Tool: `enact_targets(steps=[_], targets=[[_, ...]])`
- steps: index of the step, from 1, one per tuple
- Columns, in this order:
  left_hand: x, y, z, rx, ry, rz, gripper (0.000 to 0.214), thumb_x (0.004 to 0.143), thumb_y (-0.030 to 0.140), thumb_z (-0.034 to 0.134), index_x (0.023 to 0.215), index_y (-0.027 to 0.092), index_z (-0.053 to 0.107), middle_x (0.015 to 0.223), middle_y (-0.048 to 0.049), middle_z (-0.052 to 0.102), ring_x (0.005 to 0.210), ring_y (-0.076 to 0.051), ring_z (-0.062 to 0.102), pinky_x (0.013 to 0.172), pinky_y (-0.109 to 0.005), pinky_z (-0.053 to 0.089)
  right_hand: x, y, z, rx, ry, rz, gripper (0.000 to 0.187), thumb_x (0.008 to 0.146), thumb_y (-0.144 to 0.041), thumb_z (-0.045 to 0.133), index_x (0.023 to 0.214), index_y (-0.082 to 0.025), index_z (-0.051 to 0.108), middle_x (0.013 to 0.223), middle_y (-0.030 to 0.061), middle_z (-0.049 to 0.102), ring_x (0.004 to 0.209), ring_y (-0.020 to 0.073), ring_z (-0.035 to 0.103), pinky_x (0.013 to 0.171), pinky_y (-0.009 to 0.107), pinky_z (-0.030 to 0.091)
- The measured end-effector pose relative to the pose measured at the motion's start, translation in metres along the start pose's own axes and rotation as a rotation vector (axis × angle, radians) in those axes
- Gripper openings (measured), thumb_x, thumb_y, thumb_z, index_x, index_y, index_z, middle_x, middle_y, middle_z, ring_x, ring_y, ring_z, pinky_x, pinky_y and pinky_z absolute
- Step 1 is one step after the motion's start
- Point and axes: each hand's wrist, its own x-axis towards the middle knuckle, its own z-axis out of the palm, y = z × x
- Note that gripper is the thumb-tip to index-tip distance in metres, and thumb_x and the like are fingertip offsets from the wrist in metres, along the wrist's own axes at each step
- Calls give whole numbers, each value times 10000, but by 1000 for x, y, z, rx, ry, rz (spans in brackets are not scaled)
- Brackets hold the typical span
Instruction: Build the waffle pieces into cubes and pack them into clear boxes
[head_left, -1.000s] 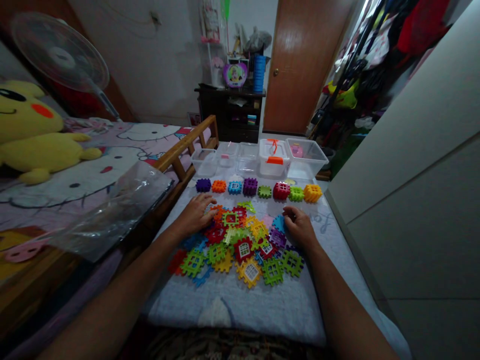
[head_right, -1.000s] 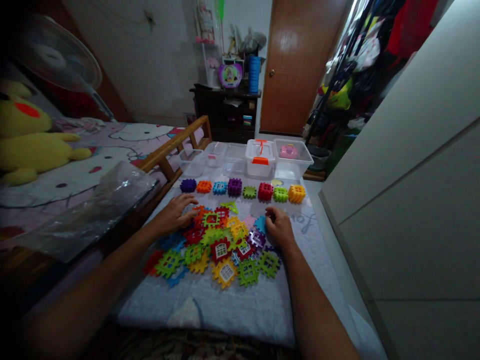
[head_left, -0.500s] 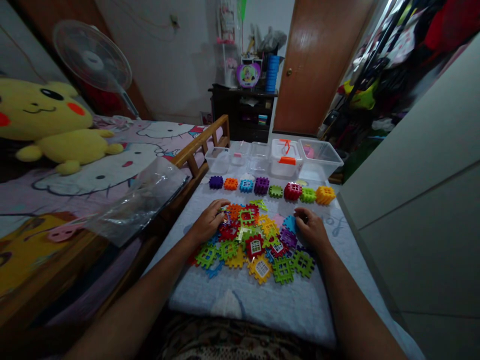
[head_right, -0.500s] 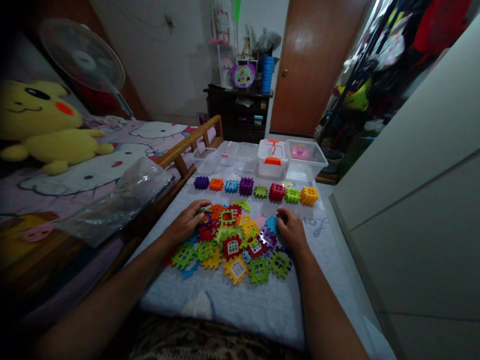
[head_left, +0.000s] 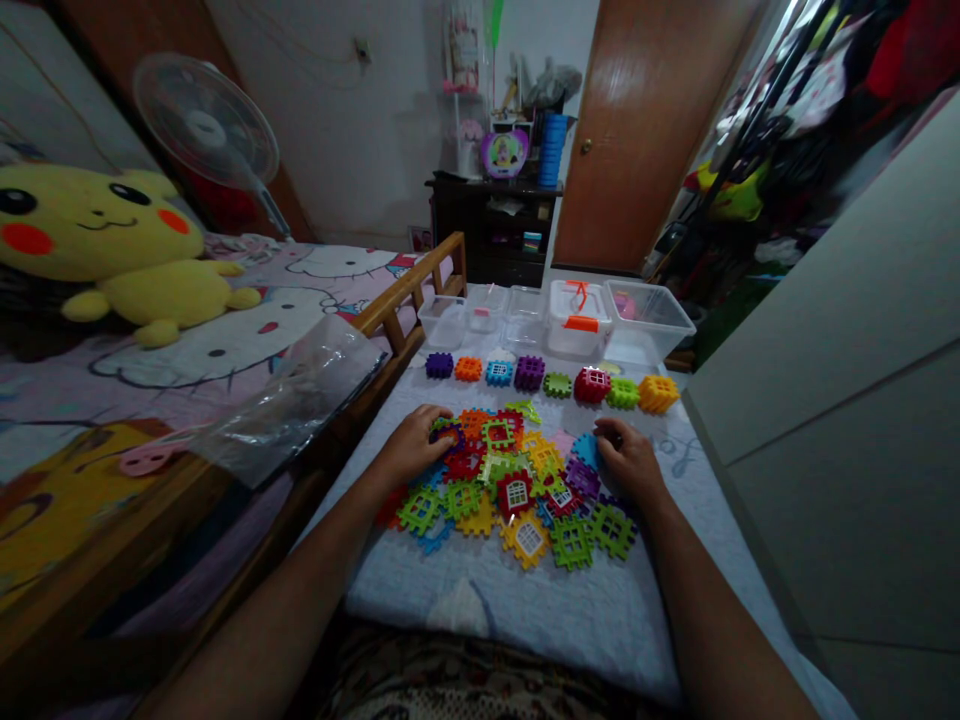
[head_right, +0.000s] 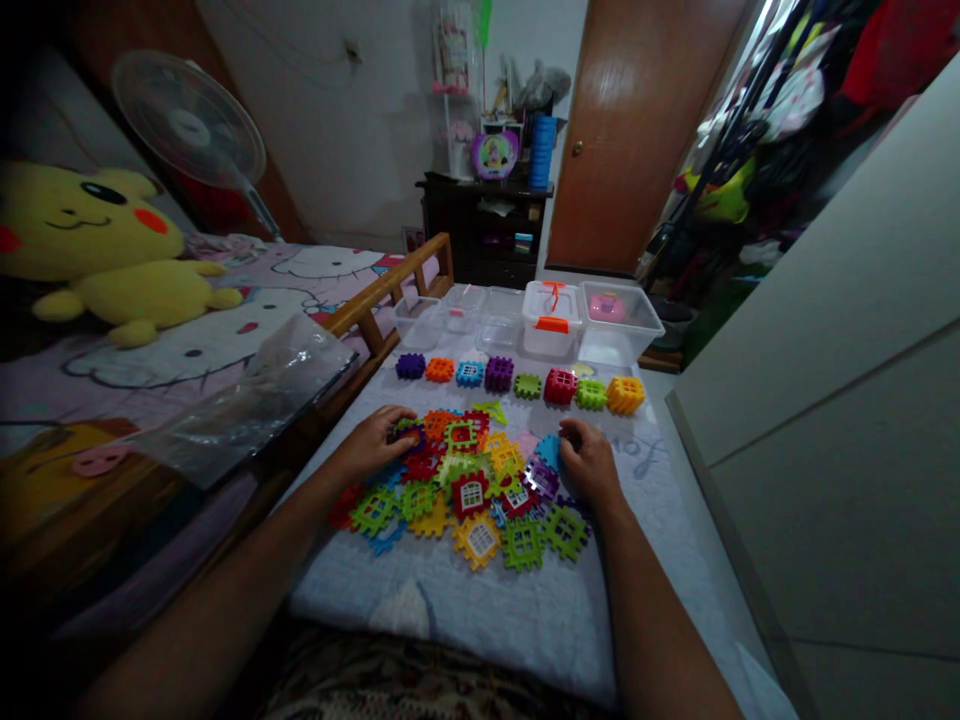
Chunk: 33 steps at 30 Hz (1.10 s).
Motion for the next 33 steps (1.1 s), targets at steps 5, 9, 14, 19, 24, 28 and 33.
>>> enact_targets(steps=[5,9,14,19,24,28,33], targets=[[-2,5,-1,65,7,26,243,778,296,584,985,203,671,1073,-86,669,1056,-269,627,990,-419,482,0,1,1,-5,-5,-8,348,759,-296,530,1049,-186,690,969,91,751,894,239,696,866,411,537],[-1,9,-2,58,53,-4,181,757,207,543,889,215,666,989,-55,661,979,-236,635,936,-381,506,0,2,1,0,-3,-11,346,753,-286,533,1045,-190,693,982,89,749,890,233,694,876,409,536],[0,16,-6,61,156,6,150,769,195,548,849,229,670,1008,-48,626,1050,-239,591,1001,-403,468,1,2,1,-25,-1,-27,342,756,-292,525,1040,-196,690,975,82,744,892,228,687,878,404,530],[3,42,-5,-63,161,38,141,801,220,578,899,222,680,973,-37,643,919,-207,617,887,-355,512,1,2,1,-35,-11,-15,358,758,-306,516,1046,-177,686,990,102,738,899,237,684,877,409,530],[10,78,14,-220,15,92,125,798,213,645,919,212,676,902,-20,690,834,-181,642,796,-314,519,1,3,1,-56,-15,-31,359,763,-310,509,1052,-182,682,989,95,735,897,238,677,875,416,524],[12,97,28,-197,-3,158,106,813,163,646,900,215,679,938,-35,697,876,-187,648,819,-324,513,2,4,0,-73,-19,-41,359,766,-314,507,1049,-180,684,992,96,732,901,241,671,874,417,520],[5,101,34,-145,-53,306,125,836,127,622,910,217,667,987,-46,698,968,-198,636,901,-346,496,1,-1,0,-63,-13,-36,356,757,-299,503,1040,-182,686,984,92,736,902,238,673,870,406,520]])
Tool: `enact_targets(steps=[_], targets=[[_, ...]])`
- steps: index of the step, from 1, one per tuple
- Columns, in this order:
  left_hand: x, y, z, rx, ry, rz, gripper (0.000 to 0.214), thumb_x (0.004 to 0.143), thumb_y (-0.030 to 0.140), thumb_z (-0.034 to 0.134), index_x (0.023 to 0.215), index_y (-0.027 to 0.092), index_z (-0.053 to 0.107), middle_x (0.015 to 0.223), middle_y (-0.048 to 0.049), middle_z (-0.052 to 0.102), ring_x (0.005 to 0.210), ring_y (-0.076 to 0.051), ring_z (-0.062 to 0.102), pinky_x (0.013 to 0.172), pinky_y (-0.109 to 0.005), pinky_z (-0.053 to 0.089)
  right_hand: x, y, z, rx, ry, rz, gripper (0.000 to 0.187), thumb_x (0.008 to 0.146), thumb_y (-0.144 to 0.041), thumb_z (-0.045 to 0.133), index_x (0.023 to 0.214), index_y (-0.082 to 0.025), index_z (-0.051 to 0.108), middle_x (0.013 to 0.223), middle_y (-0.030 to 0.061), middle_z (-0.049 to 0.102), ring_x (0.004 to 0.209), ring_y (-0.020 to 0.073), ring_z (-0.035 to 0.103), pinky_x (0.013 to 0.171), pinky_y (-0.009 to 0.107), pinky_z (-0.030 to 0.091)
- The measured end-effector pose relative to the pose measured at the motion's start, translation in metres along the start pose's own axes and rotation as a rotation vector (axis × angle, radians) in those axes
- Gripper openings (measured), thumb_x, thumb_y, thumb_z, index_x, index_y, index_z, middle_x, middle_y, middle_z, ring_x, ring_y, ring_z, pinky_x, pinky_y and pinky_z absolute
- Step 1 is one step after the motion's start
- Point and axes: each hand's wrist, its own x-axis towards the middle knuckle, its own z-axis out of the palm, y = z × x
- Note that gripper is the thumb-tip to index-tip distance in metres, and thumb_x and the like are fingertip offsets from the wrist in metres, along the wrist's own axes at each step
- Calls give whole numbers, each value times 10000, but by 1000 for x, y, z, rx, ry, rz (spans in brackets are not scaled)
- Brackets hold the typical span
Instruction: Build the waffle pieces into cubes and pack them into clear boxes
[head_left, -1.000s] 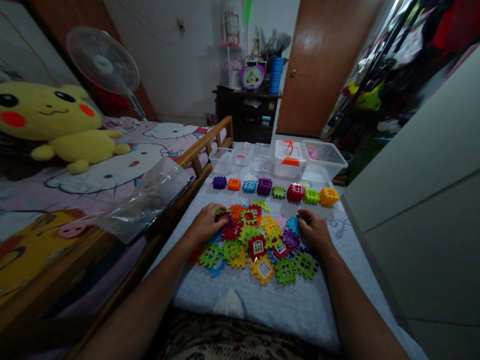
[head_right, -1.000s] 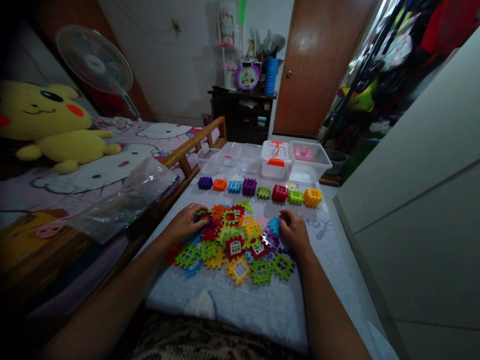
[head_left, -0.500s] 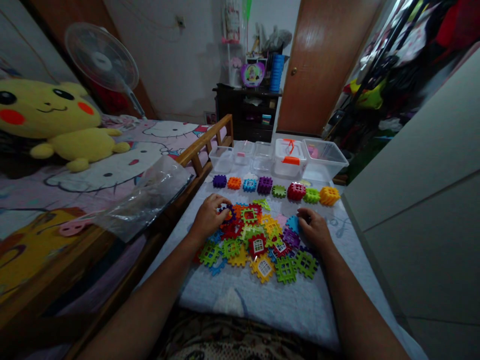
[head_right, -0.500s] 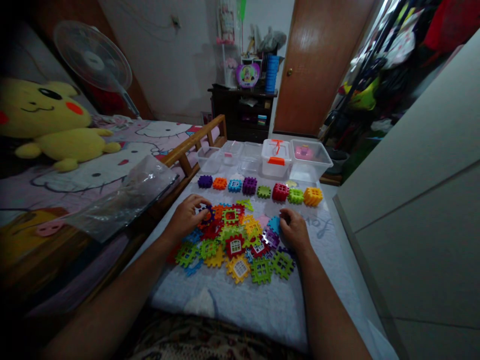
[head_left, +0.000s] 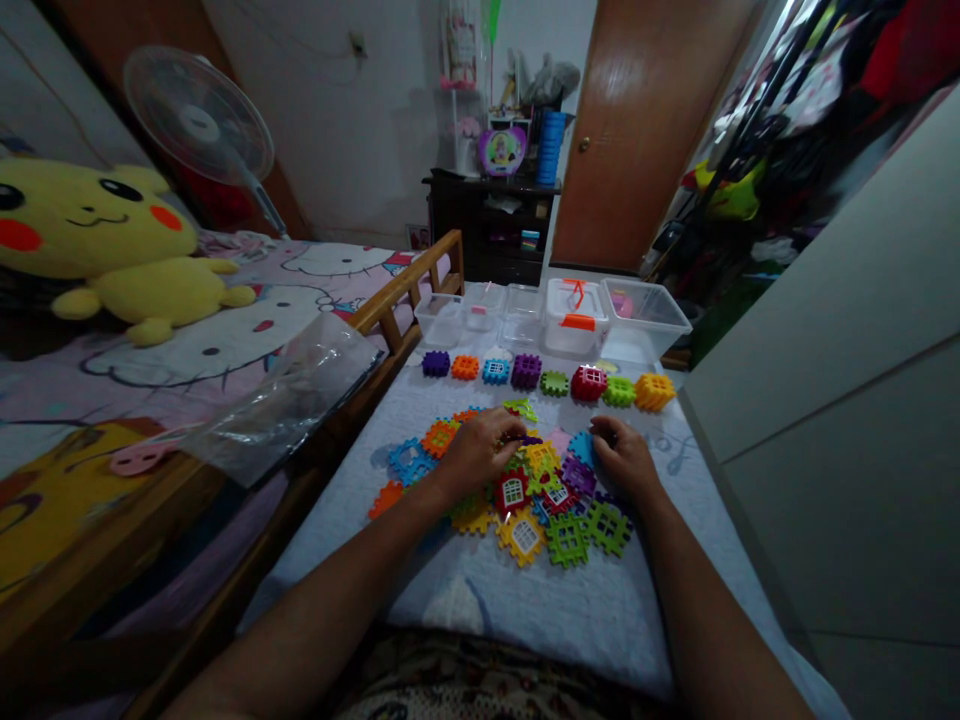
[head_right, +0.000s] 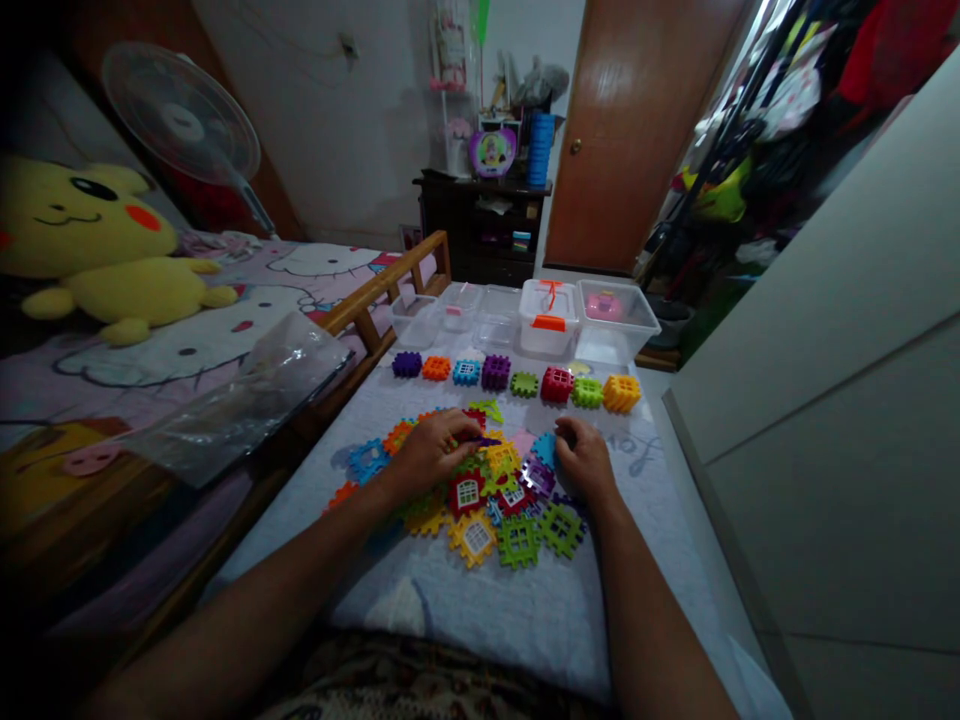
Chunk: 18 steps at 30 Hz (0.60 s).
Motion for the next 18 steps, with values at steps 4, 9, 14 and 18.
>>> enact_targets(steps=[4,9,14,18], targets=[[-13,-6,-6,11,-160,132,172,847,140,596,981,225,661,1024,-38,697,1007,-208,628,940,-383,488,0,-4,-2,10,-17,19,359,741,-293,514,1033,-177,689,980,89,742,879,229,679,855,390,527],[-20,-33,-34,102,24,-19,196,855,154,522,994,195,655,1063,-66,678,1050,-223,618,968,-391,479,0,-4,-2,11,-16,15,351,739,-292,519,1022,-180,693,985,90,743,886,231,682,862,389,527],[-14,-63,-60,318,46,-223,286,850,201,506,1096,146,639,1185,-122,649,1163,-276,574,1064,-436,409,0,-2,0,15,-12,13,376,744,-305,512,1043,-164,690,984,105,735,896,236,682,872,396,523],[-15,-71,-57,405,-130,-269,416,814,263,589,1212,142,594,1282,-143,597,1224,-298,534,1077,-431,395,0,-1,0,9,-5,9,368,750,-305,514,1042,-168,690,1005,106,735,912,240,676,886,411,518]])
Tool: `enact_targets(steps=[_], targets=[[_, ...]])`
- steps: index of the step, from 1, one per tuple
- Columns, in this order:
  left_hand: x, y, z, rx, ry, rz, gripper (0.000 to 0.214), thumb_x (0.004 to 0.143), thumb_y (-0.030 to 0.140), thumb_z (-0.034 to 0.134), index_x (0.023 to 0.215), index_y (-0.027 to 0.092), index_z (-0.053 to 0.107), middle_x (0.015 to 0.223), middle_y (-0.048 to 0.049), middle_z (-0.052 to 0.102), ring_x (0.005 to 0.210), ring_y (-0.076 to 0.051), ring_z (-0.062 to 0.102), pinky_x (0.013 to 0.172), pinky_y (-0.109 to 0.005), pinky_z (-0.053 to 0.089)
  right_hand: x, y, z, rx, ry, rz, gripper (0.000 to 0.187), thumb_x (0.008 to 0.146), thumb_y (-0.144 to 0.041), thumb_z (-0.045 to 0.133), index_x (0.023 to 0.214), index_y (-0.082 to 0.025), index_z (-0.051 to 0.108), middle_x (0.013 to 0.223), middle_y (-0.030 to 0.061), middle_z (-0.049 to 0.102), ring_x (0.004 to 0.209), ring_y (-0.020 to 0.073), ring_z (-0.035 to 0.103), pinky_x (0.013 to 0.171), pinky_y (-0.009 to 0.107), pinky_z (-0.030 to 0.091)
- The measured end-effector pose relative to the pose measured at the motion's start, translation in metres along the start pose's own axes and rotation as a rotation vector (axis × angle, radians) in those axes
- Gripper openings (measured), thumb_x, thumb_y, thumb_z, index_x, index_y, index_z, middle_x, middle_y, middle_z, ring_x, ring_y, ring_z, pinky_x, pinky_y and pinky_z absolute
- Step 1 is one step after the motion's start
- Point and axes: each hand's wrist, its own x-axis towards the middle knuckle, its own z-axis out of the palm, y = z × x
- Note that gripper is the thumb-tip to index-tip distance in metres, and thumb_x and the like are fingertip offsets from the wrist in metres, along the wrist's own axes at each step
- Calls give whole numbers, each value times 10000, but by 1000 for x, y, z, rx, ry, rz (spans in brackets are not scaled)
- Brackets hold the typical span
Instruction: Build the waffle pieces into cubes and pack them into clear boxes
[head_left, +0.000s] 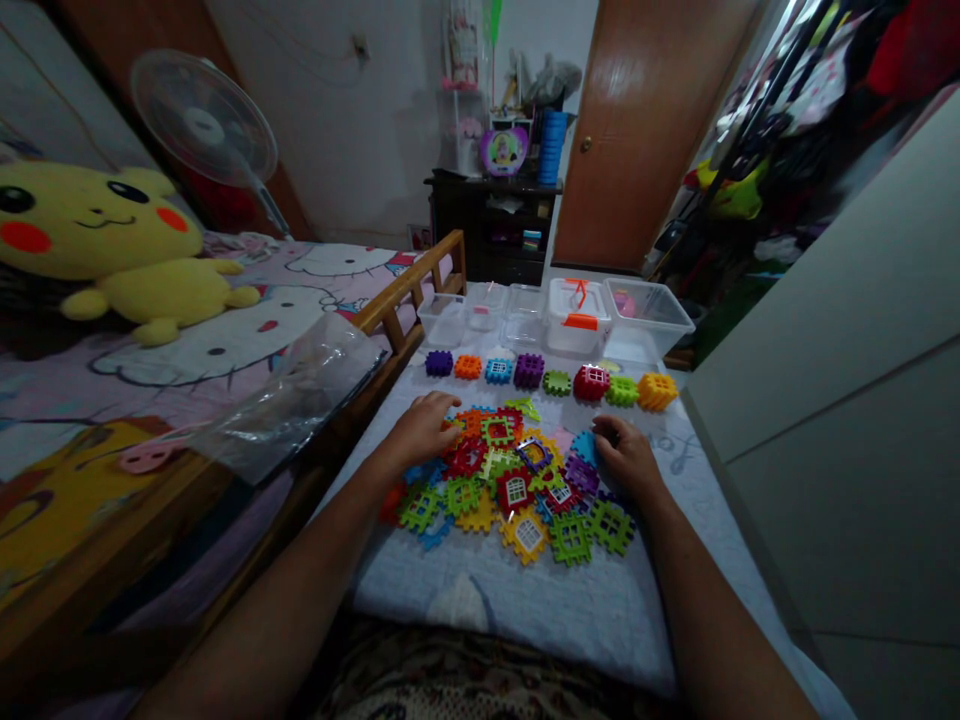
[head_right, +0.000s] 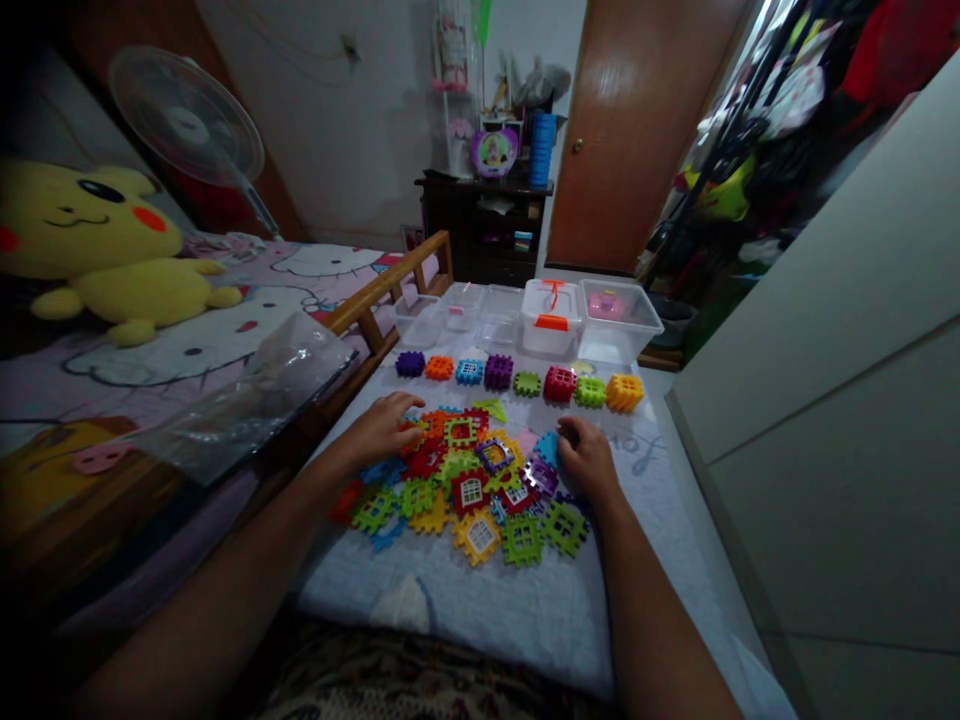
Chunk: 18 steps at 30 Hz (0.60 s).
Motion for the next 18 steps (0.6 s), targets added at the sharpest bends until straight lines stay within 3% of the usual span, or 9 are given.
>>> enact_targets(steps=[2,5,10,14,18], targets=[[-3,2,5,42,-71,14,505,771,303,658,1248,157,576,1324,-144,564,1251,-313,508,1075,-433,396,0,1,0,-2,-2,10,366,749,-307,517,1041,-171,690,1007,104,735,913,240,675,888,414,518],[-9,5,9,79,-86,-5,588,751,326,697,1296,159,550,1350,-149,533,1263,-321,492,1075,-427,395,0,2,0,4,-12,12,376,750,-309,516,1057,-173,685,1021,104,730,922,238,674,891,411,517],[-11,6,6,57,-103,-13,541,796,335,669,1292,149,560,1307,-150,579,1232,-307,533,1075,-412,399,0,2,0,-1,-20,5,386,748,-317,507,1054,-164,686,993,106,731,911,242,675,880,412,520],[-2,6,3,61,-86,-25,539,825,390,638,1297,140,568,1344,-157,576,1236,-321,538,1059,-419,414,0,-2,-2,-7,-13,1,381,739,-310,508,1043,-169,689,987,101,735,900,241,676,873,412,521],[13,9,7,83,-105,-1,493,826,297,608,1293,142,576,1332,-145,605,1218,-306,563,1040,-397,426,0,-3,-2,12,-16,13,372,738,-308,511,1036,-169,686,1000,104,733,907,246,677,872,420,522]])
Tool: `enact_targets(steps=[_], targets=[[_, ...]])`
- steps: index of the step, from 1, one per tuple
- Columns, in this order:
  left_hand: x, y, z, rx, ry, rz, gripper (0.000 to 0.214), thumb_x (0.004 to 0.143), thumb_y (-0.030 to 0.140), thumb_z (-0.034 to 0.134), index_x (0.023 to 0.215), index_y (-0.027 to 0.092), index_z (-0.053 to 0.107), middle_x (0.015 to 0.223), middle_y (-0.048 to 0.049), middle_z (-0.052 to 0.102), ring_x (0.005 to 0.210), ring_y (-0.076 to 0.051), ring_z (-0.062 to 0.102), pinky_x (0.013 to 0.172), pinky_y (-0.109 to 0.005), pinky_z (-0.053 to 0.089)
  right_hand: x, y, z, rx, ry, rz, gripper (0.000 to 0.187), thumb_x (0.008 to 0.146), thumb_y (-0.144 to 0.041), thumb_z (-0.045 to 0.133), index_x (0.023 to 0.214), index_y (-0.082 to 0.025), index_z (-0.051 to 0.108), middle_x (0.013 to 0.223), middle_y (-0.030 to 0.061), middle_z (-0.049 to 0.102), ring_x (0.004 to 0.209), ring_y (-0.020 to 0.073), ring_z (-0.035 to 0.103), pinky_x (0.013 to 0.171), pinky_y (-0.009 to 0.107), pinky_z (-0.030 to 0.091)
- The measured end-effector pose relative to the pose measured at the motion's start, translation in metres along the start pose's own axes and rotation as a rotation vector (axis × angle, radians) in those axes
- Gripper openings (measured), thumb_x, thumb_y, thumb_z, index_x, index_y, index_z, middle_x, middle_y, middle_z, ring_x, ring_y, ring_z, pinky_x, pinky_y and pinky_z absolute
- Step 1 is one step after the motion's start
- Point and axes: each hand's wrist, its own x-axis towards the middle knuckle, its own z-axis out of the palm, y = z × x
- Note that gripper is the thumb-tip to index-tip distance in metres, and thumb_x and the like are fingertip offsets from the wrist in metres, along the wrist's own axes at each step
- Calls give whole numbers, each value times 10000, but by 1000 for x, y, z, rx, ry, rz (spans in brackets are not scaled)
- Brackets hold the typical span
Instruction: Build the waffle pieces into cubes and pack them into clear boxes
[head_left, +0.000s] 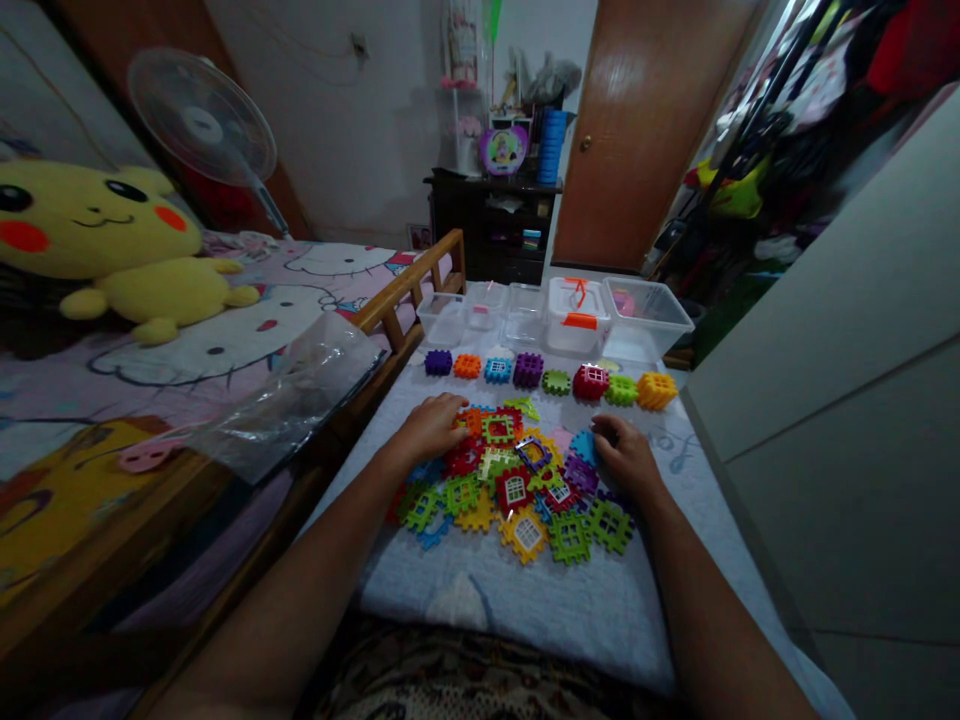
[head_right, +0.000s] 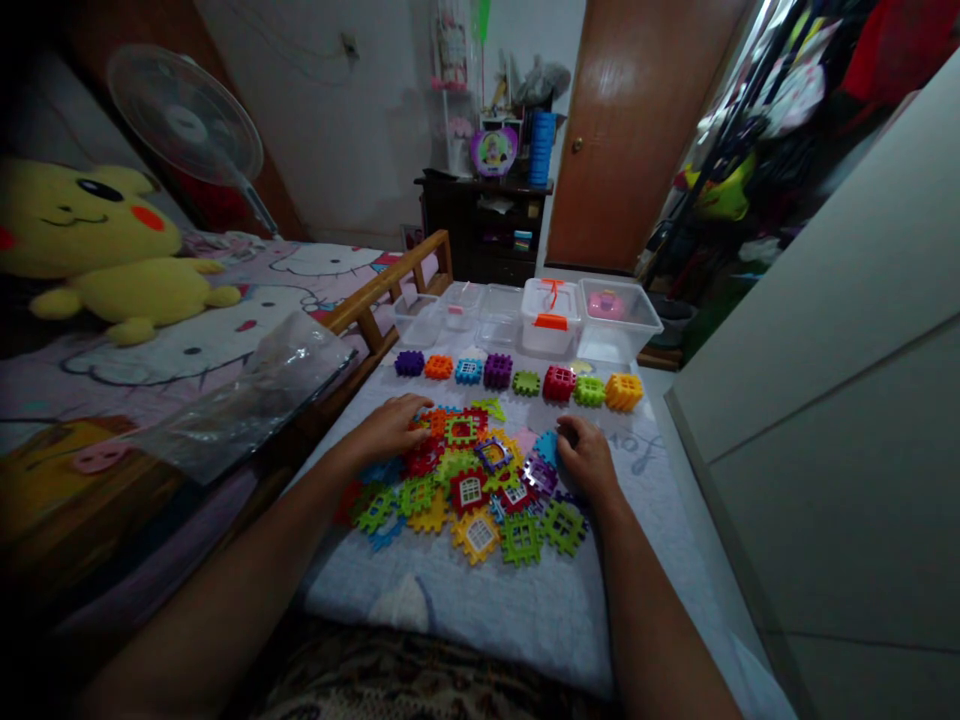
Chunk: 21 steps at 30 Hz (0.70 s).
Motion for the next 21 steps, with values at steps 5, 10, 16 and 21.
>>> enact_targets(steps=[5,10,16,21], targets=[[18,4,4,-16,-36,-24,491,786,197,607,1273,141,596,1208,-133,681,1085,-275,638,943,-356,473,0,0,-1,-22,-3,-8,354,741,-295,514,1028,-177,684,1000,99,733,919,237,671,891,412,514],[25,6,-1,-104,59,5,353,757,145,611,1104,161,668,1040,-86,712,928,-223,657,852,-311,491,1,-2,-1,-41,-10,-2,357,746,-294,506,1034,-181,685,1007,93,732,924,231,668,886,395,515],[24,19,-5,-235,316,115,142,796,120,538,867,181,645,932,-60,679,907,-214,629,870,-346,490,0,-1,-1,-32,-14,-7,367,755,-293,502,1045,-164,685,1008,105,729,929,240,672,890,408,519],[20,21,5,-133,265,180,133,802,150,574,896,202,652,978,-67,679,1001,-252,603,947,-408,464,0,-1,-1,-25,-10,-7,336,753,-276,524,1036,-193,686,1003,85,734,923,232,675,880,400,526]])
